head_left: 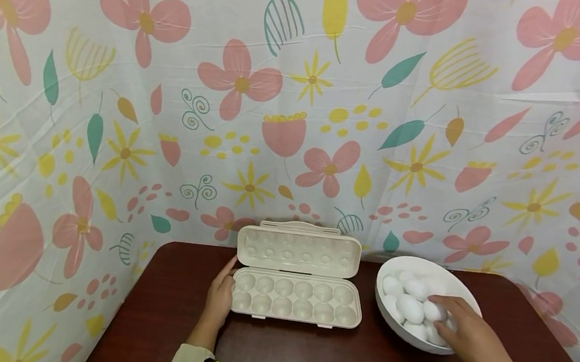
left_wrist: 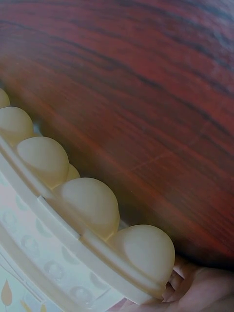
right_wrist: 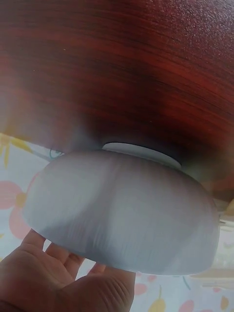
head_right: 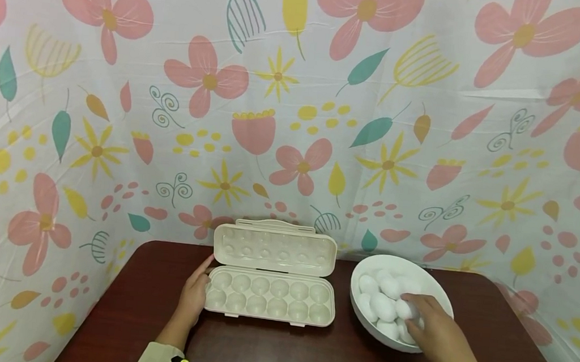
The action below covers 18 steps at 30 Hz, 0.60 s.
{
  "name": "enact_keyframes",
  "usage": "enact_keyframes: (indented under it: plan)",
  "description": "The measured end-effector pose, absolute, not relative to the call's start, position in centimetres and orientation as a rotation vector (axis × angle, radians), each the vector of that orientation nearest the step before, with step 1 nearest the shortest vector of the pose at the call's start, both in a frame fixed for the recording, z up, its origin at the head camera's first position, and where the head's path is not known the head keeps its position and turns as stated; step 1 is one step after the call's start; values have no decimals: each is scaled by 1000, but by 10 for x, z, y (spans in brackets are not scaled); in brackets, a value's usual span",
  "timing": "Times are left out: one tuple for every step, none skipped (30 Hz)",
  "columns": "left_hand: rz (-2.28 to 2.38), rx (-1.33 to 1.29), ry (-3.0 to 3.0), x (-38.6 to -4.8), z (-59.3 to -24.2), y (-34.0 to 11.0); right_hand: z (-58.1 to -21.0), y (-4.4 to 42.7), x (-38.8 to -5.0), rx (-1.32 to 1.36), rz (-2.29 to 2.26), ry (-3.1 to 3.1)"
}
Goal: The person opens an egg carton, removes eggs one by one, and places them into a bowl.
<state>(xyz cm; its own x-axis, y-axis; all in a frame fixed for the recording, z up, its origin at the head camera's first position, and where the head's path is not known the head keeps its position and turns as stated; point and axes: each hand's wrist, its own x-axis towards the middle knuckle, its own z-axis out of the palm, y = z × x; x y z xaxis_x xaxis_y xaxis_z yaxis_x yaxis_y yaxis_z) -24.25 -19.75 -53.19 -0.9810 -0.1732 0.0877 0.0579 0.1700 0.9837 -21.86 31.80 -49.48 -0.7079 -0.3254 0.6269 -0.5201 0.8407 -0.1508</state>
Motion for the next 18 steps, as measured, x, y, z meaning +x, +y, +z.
enact_keyframes:
  plan:
    - [-1909,114,-2261,-242,-532,-197,-495,318,-218,611,423,-2413]
    - [-1911,116,-2260,-243,-532,-197,-496,318,-218,604,431,-2418]
    - [-1910,115,-2260,-242,-532,-197,-496,317,-218,602,435,-2421]
    - [-1913,116,-2259,-242,-532,-197,-497,317,-218,602,443,-2424]
    - [-1913,117,-2259,-242,-532,-197,-497,317,-217,603,443,-2425]
    - [-1912,117,-2259,-242,-532,-197,-498,317,-218,605,458,-2424]
    - [-1907,117,-2261,-242,-532,-197,-498,316,-218,607,463,-2423]
    - [-1913,116,-2257,-242,-531,-197,-499,316,-218,611,479,-2420]
    - [-1912,116,-2258,-242,-531,-197,-499,315,-218,613,486,-2416]
    - [-1914,117,-2257,-242,-531,-197,-499,315,-218,608,494,-2414]
    - [-1911,116,-2259,-242,-531,-197,-499,314,-217,601,501,-2416]
    - [-1910,114,-2260,-242,-531,-197,-500,314,-217,593,508,-2420]
    - [-1910,112,-2262,-242,-531,-197,-500,314,-217,584,509,-2425]
    - [-1915,110,-2260,-242,-531,-197,-500,313,-216,574,518,-2432]
    - [-1914,107,-2260,-242,-531,-197,-500,313,-216,562,520,-2443]
    - [-1915,106,-2260,-243,-531,-198,-500,312,-215,548,522,-2455]
    - [-1914,104,-2259,-243,-531,-198,-500,312,-214,534,529,-2468]
    - [-1915,103,-2258,-243,-531,-198,-500,312,-214,523,533,-2476]
